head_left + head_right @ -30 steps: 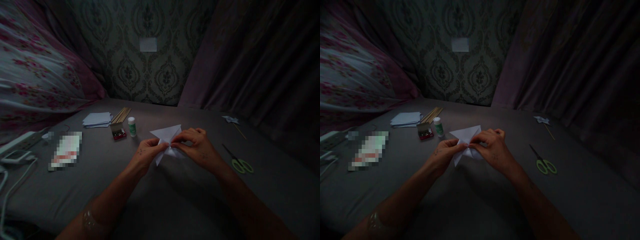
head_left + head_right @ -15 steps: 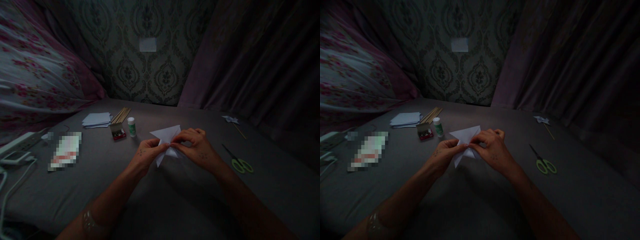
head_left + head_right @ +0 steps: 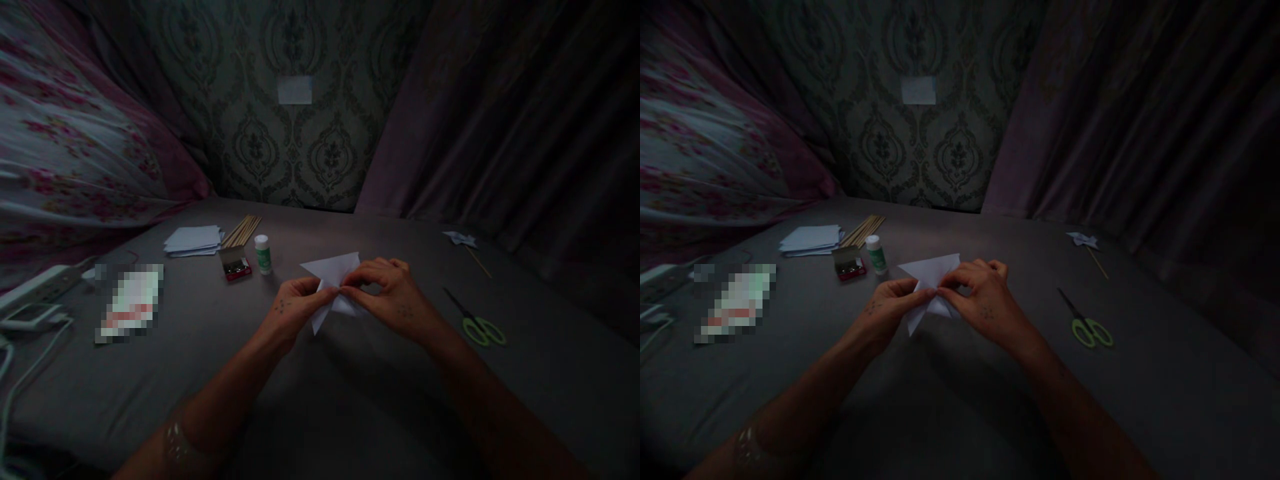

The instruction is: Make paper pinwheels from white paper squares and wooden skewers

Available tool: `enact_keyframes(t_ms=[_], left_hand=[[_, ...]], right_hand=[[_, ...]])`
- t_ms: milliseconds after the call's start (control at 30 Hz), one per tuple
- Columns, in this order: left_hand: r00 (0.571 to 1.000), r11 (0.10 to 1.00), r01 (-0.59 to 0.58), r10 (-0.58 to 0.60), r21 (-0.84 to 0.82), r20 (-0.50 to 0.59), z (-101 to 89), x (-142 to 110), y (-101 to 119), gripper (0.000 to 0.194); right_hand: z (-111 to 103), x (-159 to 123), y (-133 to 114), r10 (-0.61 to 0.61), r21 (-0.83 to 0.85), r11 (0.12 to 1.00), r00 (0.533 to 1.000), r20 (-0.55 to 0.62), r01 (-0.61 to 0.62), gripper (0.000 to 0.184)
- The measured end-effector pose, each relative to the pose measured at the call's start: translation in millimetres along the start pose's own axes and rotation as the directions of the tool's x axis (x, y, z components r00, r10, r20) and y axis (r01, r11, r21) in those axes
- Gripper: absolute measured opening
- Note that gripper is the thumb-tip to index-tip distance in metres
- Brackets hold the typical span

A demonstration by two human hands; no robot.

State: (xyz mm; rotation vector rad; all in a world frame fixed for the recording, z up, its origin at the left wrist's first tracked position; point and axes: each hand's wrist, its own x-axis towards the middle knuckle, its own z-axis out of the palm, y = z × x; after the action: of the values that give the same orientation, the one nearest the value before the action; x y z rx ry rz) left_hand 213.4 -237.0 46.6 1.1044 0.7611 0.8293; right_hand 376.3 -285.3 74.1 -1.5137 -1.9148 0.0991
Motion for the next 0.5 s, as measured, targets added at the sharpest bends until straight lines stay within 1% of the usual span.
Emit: enact_keyframes(t_ms=[300,500], left_hand=[[1.0,1.0,-0.011,0.011,-0.021,0.012,-0.3,0.2,-1.6,0.018],[1.0,1.0,-0.015,0.015,0.0,0.021,0.4,-0.7,-1.4,0.02]], right_hand=[[2.0,-0.7,-2.8,0.035,-0.01,0.999,0.999,-0.021,-0.035,0.012],[2.5,-1.3,-4.9,0.057,-0.01,0.998,0.998,-0.02,-0.057,0.012]])
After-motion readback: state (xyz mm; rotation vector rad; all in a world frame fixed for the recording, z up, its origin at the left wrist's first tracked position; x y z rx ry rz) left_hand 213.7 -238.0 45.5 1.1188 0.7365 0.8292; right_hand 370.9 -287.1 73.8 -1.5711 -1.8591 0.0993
